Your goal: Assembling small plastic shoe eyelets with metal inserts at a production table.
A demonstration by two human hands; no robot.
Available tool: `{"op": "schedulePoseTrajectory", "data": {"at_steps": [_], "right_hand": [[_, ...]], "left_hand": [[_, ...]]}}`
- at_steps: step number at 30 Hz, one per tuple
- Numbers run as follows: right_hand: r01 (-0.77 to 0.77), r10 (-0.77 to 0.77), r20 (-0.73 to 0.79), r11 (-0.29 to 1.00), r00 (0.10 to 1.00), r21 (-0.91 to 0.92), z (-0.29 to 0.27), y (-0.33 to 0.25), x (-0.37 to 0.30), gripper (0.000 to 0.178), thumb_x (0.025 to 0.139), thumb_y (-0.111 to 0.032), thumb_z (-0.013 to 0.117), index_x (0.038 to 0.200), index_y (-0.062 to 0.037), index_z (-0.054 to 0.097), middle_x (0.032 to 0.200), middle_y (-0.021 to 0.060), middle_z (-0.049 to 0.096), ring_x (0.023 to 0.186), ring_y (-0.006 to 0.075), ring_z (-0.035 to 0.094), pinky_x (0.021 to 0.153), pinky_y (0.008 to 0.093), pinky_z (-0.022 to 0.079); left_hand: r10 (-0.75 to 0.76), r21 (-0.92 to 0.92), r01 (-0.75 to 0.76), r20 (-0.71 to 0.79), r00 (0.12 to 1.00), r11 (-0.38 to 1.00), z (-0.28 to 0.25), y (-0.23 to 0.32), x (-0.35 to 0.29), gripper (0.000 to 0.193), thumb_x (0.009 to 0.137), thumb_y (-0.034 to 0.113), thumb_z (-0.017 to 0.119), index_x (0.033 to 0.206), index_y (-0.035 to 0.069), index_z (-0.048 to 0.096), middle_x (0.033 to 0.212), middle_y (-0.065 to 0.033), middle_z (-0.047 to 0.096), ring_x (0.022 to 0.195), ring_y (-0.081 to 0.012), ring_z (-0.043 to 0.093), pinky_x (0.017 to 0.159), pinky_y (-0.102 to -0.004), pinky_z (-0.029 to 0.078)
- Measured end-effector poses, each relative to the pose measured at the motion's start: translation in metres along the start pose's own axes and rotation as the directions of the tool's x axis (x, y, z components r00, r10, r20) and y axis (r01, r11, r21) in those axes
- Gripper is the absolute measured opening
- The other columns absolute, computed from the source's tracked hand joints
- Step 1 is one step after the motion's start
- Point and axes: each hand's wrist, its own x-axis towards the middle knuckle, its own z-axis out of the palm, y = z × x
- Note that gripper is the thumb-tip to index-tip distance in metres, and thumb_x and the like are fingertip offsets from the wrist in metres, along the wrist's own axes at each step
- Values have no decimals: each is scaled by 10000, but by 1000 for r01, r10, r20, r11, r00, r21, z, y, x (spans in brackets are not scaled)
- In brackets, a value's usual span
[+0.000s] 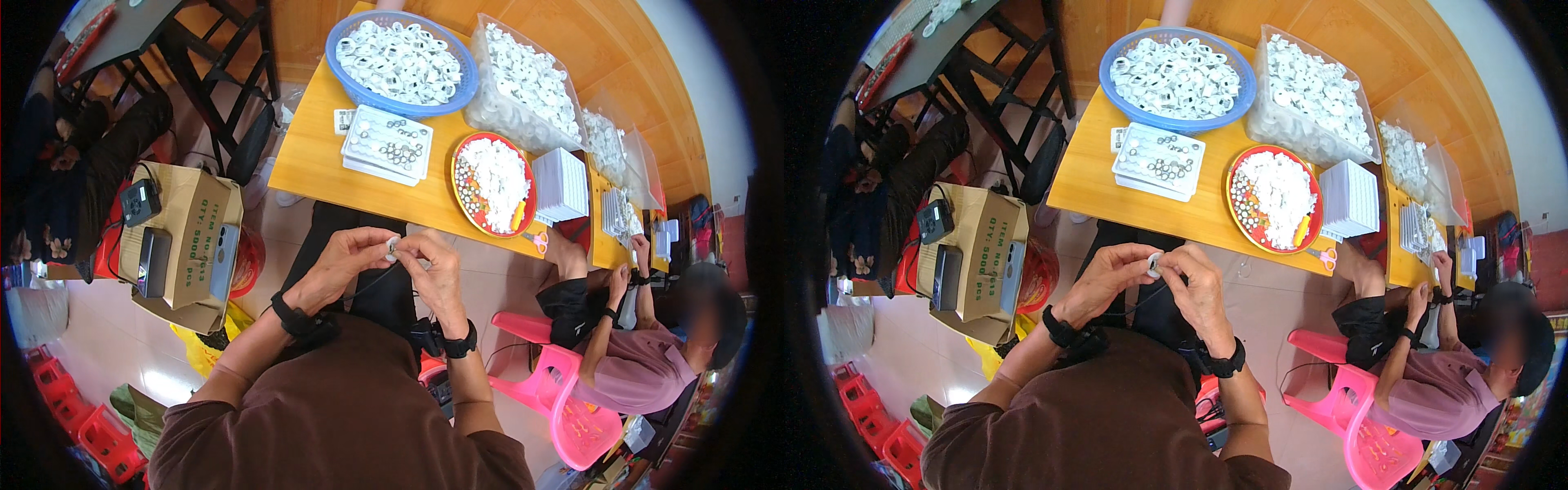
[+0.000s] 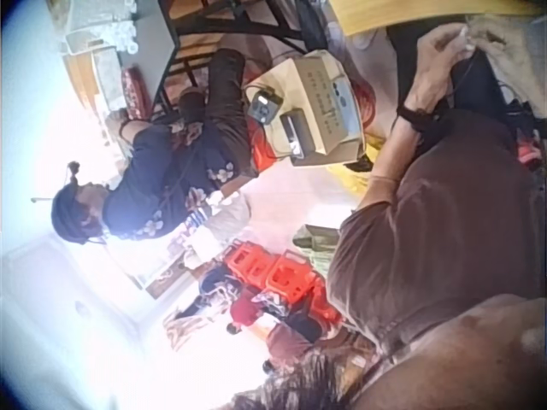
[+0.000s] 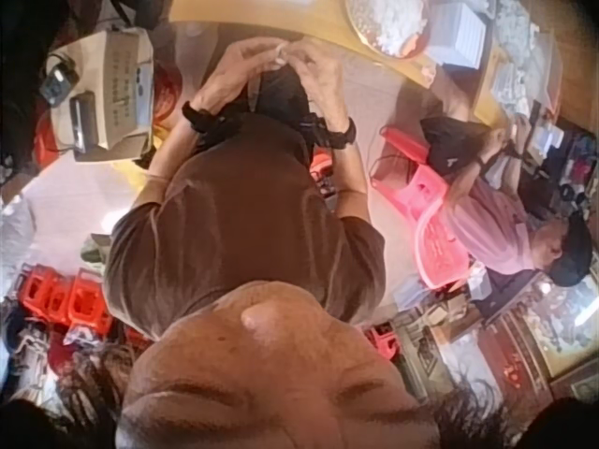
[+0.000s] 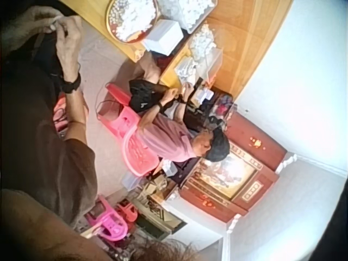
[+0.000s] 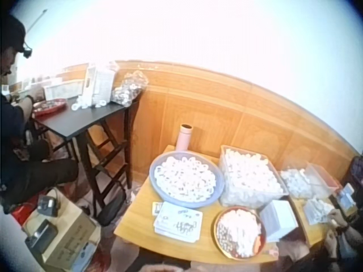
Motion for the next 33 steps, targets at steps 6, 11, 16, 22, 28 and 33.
{"op": "schedulePoseTrajectory", "data": {"at_steps": [6,11,16,22,28,33], "right_hand": [[-60,63,-33,995,998,83,3,9,-7,141,736,70,638,854,-6,638,766,63,538,666,146,548,586,246,444],[-244,247,43,889,968,389,6,18,-16,77,780,60,620,837,8,622,839,34,526,740,91,564,605,206,448],[-302,316,77,764,945,570,7,26,-22,81,801,51,611,863,4,588,805,22,567,735,70,580,615,184,461],[-382,371,146,711,917,590,-1,30,-23,136,800,42,621,894,-26,551,772,21,608,692,57,578,605,178,465],[-391,402,145,642,904,659,-1,23,-23,154,787,39,640,891,-35,552,779,14,610,689,51,570,594,173,453],[-309,405,29,648,914,696,11,27,-27,160,785,47,639,894,-35,554,793,17,614,702,58,577,601,172,450]], "left_hand": [[-6,30,5,39,999,1000,4,1,0,246,889,120,565,1108,9,584,1049,-69,604,943,-118,582,808,-248,492],[-40,4,40,-2,999,999,2,-11,-1,250,898,136,556,1107,4,589,1022,-62,611,918,-113,584,804,-239,486],[-39,51,37,36,999,998,5,-12,1,254,894,139,562,1108,4,592,1012,-63,616,909,-111,586,801,-238,486],[-37,99,29,81,996,995,3,-15,0,248,887,126,566,1098,0,597,1005,-58,621,915,-111,590,795,-234,485],[-39,79,34,70,997,996,6,-14,1,227,889,109,557,1082,0,607,996,-50,623,891,-100,585,790,-228,478],[29,109,-36,66,997,993,6,-14,1,219,886,91,554,1075,-7,609,993,-42,617,877,-89,571,790,-221,467]]}}
